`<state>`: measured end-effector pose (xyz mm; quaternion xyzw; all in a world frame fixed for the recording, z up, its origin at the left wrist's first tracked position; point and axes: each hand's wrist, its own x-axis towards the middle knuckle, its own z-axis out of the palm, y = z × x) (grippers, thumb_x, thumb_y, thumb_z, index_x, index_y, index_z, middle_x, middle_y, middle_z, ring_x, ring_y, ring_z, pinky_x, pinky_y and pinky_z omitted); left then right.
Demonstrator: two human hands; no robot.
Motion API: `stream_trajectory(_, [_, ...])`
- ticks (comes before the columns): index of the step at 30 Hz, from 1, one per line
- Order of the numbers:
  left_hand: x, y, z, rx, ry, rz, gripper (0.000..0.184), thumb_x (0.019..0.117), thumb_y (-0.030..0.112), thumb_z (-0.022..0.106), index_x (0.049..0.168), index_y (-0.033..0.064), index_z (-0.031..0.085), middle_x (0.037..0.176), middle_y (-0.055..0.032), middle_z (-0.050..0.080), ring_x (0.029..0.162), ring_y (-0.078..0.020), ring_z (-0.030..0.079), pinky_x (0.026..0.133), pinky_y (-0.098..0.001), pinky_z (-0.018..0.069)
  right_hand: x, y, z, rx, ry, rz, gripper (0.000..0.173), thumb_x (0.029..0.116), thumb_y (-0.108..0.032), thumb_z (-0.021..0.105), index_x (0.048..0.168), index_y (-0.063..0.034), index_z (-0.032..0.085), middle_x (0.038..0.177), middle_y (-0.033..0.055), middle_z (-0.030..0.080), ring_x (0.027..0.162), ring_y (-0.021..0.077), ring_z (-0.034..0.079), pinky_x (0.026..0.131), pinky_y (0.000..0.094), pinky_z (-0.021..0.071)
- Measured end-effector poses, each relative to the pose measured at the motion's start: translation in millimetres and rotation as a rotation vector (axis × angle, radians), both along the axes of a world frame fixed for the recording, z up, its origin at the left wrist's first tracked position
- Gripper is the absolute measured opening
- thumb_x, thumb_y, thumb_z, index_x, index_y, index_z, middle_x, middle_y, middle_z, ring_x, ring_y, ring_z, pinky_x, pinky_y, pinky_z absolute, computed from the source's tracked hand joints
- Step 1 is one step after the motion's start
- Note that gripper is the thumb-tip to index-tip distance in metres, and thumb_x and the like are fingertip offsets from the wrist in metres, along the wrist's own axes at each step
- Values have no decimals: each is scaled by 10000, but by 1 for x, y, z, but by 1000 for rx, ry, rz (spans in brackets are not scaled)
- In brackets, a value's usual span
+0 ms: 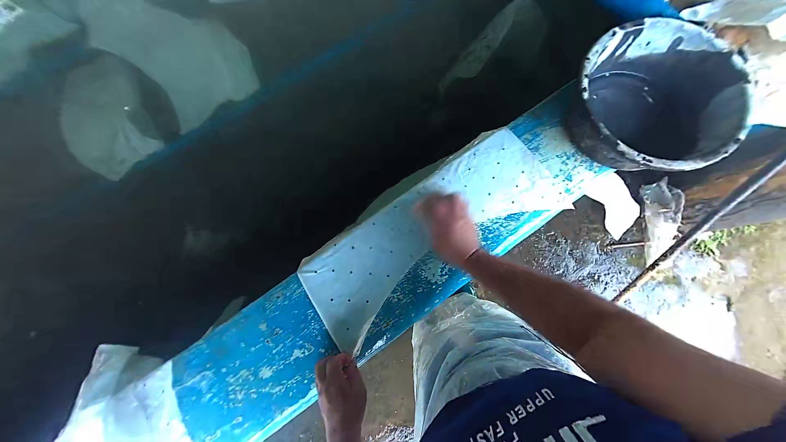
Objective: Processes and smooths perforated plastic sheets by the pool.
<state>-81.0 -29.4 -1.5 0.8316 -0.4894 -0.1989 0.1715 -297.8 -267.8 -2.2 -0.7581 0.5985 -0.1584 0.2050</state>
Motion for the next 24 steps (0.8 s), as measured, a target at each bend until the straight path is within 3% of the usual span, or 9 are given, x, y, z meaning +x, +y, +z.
stream_trajectory(2, [1,-1,4,41,-5,-18,144,953,-29,589,996,-145,662,1074,-343,617,985,-457,643,872,-547,537,33,35,-5,64,-50,252,494,936,-6,656,1420,-91,602,1389,272,568,1206,481,584,937,597,525])
stream_trajectory(4, [2,-3,8,73,-5,-25,142,958,-28,596,1002,-150,654,1073,-344,613,996,-459,636,881,-548,532,16,35,-7,113,-86,282,530,945,-12,664,1456,-133,585,1361,263,585,1192,474,597,919,589,533])
stream_trajectory(6, [4,-3,10,100,-9,-27,139,957,-27,601,1007,-146,652,1081,-340,611,1014,-456,631,891,-543,531,-37,20,-19,6,-80,88,519,895,-38,729,1400,-85,621,1293,282,625,1157,481,630,916,599,555])
stream_trajectory(8, [3,-4,10,113,-12,-24,131,955,-25,609,1004,-139,653,1086,-334,609,1008,-444,634,884,-529,535,-100,-2,-12,57,-7,-197,566,910,-59,706,1451,-13,548,1357,352,553,1219,530,581,975,637,516])
stream_trajectory(13, [4,-3,9,83,-13,-42,147,941,-20,622,1010,-145,656,1070,-336,611,982,-449,637,864,-538,538,-176,-21,11,253,-92,-736,684,947,-231,724,1545,-74,430,1519,411,339,1316,598,453,1029,685,430])
stream_trajectory(15, [1,-4,13,97,-8,-40,149,964,-25,601,1027,-148,655,1097,-344,616,1043,-479,630,918,-578,517,-178,-19,16,299,-161,-777,726,939,-272,756,1553,-80,421,1488,424,373,1329,607,428,1046,700,391])
stream_trajectory(18, [-2,-6,26,150,-16,-18,168,1003,-11,562,1061,-144,646,1156,-339,612,1106,-484,621,957,-585,506,-182,-21,11,339,-208,-753,712,950,-233,747,1545,-47,402,1359,383,552,1280,562,524,1044,700,407])
stream_trajectory(20, [-4,-5,32,129,-31,-8,183,1012,-3,553,1073,-150,643,1163,-345,618,1097,-496,634,937,-597,519,-182,-27,12,343,-268,-754,660,952,-137,722,1519,-14,406,1365,332,570,1287,483,551,1061,657,422])
stream_trajectory(24, [-11,6,41,40,-109,-17,167,997,-11,563,1020,-148,655,1089,-336,642,1028,-495,663,877,-592,547,-189,-22,44,316,-233,-686,579,948,-86,706,1473,-12,472,1330,333,588,1213,499,590,985,694,455])
